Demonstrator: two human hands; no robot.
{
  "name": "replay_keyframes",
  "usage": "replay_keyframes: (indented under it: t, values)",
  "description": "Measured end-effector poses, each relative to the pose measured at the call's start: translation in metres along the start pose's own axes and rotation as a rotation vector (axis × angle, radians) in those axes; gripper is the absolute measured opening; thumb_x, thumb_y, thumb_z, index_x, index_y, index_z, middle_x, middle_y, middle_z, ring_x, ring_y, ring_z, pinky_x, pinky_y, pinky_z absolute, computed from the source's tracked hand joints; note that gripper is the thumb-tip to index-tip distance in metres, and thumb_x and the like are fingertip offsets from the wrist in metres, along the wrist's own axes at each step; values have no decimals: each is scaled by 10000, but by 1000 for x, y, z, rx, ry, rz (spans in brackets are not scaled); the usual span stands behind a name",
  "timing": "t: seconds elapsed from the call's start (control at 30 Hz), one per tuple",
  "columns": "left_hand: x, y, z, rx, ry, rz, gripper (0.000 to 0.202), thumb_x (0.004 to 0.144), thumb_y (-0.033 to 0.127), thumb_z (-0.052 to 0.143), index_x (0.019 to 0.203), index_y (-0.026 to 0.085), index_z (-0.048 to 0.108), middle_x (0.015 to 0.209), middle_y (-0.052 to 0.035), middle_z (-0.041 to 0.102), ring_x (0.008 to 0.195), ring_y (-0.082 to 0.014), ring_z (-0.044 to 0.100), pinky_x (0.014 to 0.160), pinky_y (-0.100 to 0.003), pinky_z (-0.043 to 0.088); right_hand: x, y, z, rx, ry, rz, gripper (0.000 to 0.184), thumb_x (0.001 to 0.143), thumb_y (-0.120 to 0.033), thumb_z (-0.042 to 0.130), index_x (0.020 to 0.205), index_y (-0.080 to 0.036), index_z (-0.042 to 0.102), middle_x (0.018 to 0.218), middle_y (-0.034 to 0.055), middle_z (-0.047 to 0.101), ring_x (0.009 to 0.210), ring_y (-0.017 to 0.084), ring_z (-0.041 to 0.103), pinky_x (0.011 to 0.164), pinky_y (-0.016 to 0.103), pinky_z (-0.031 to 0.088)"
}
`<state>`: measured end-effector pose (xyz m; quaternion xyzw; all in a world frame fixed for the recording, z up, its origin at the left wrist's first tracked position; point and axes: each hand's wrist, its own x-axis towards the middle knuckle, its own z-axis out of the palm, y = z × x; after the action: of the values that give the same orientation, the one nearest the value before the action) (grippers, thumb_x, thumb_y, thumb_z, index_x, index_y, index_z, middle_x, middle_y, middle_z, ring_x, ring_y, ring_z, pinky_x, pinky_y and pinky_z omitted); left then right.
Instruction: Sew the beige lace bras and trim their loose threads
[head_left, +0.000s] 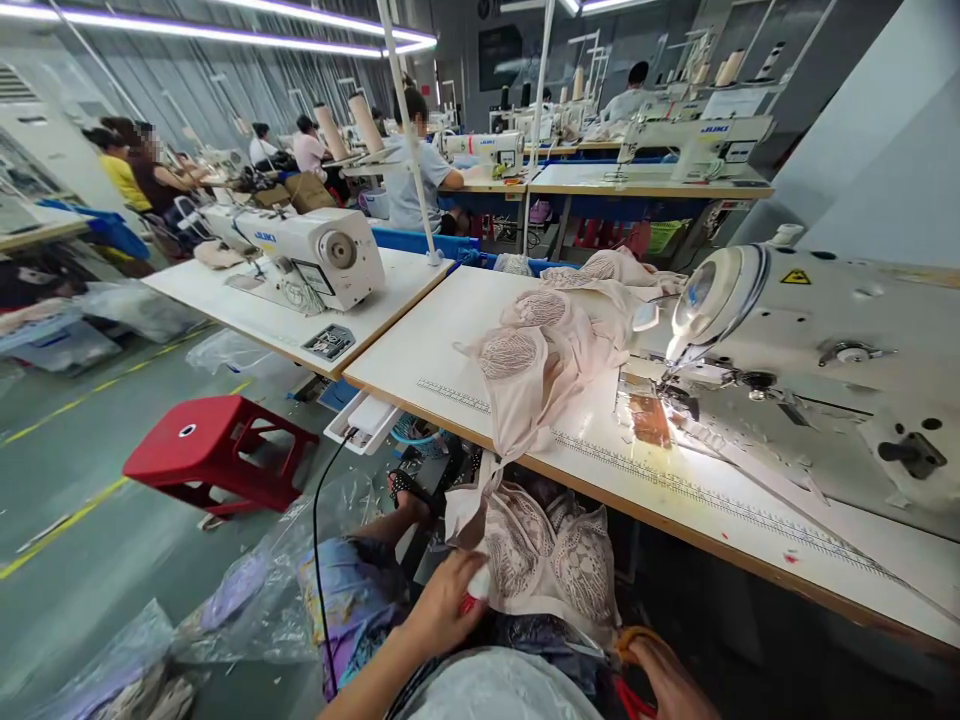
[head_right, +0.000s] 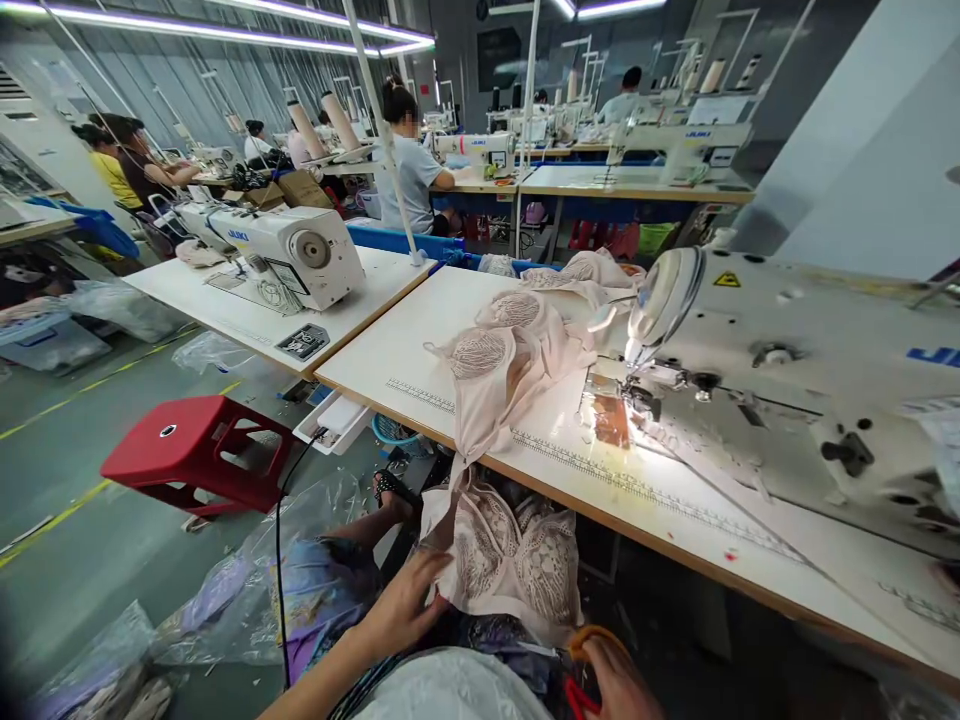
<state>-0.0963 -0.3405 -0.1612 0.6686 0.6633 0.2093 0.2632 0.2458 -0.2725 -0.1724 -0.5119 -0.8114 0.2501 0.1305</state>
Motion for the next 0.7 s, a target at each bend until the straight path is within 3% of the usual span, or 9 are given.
replay_keyframes:
  t: [0.07, 0.1, 0.2, 0.3, 0.4, 0.47, 0.7]
  values:
    - [18, -3, -6, -18, 253, -118, 414, 898, 212, 499, 1306, 154, 538, 1273, -162, 617, 1228, -265, 571, 1059, -429, 461, 4, -7, -9, 69, -36, 27, 243, 716, -401, 539, 916, -385, 675, 1008, 126, 754, 955, 379, 721, 743, 485, 611]
    - [31, -5, -9, -5, 317, -167, 405, 928, 221, 457, 1321, 141, 514, 1287, -173, 595, 1240, -267, 555, 1055, -435, 458, 10, -16, -16, 98, -30, 42, 232, 770, -439, 516, 943, -379, 659, 1031, 141, 742, 967, 381, 715, 735, 486, 600]
    - [75, -11, -11, 29, 381, -259, 429, 918, 283, 519, 1320, 135, 505, 1322, -187, 552, 1252, -298, 533, 1005, -436, 481, 45, -58, -36, 97, -17, 18, 272, 873, -526, 476, 986, -304, 584, 970, 126, 723, 911, 339, 710, 682, 436, 574]
    - [103, -16, -4, 53, 371, -327, 302, 898, 241, 536, 1170, 136, 613, 1185, -170, 635, 1154, -308, 590, 939, -422, 497, 93, -108, -46, -46, -143, -77, 354, 894, -533, 508, 1017, -206, 566, 984, 124, 717, 943, 305, 700, 737, 385, 550]
    - [105, -21, 0, 54, 342, -357, 216, 915, 179, 480, 982, 164, 685, 978, -120, 708, 1030, -282, 640, 903, -395, 488, 129, -140, -43, -203, -228, -98, 371, 919, -508, 529, 964, -145, 591, 990, 174, 711, 972, 311, 690, 792, 380, 520]
    - [96, -25, -2, 44, 335, -361, 243, 933, 189, 457, 951, 176, 699, 960, -110, 724, 1006, -273, 645, 899, -385, 476, 143, -150, -38, -262, -234, -106, 378, 939, -500, 520, 956, -132, 602, 996, 184, 712, 976, 312, 690, 783, 371, 507]
    - [72, -31, -15, -64, 370, -369, 287, 942, 248, 431, 947, 175, 708, 948, -110, 731, 948, -263, 664, 868, -361, 476, 155, -159, -27, -149, -222, -140, 369, 986, -445, 471, 896, -128, 636, 883, 170, 739, 849, 291, 718, 702, 327, 486]
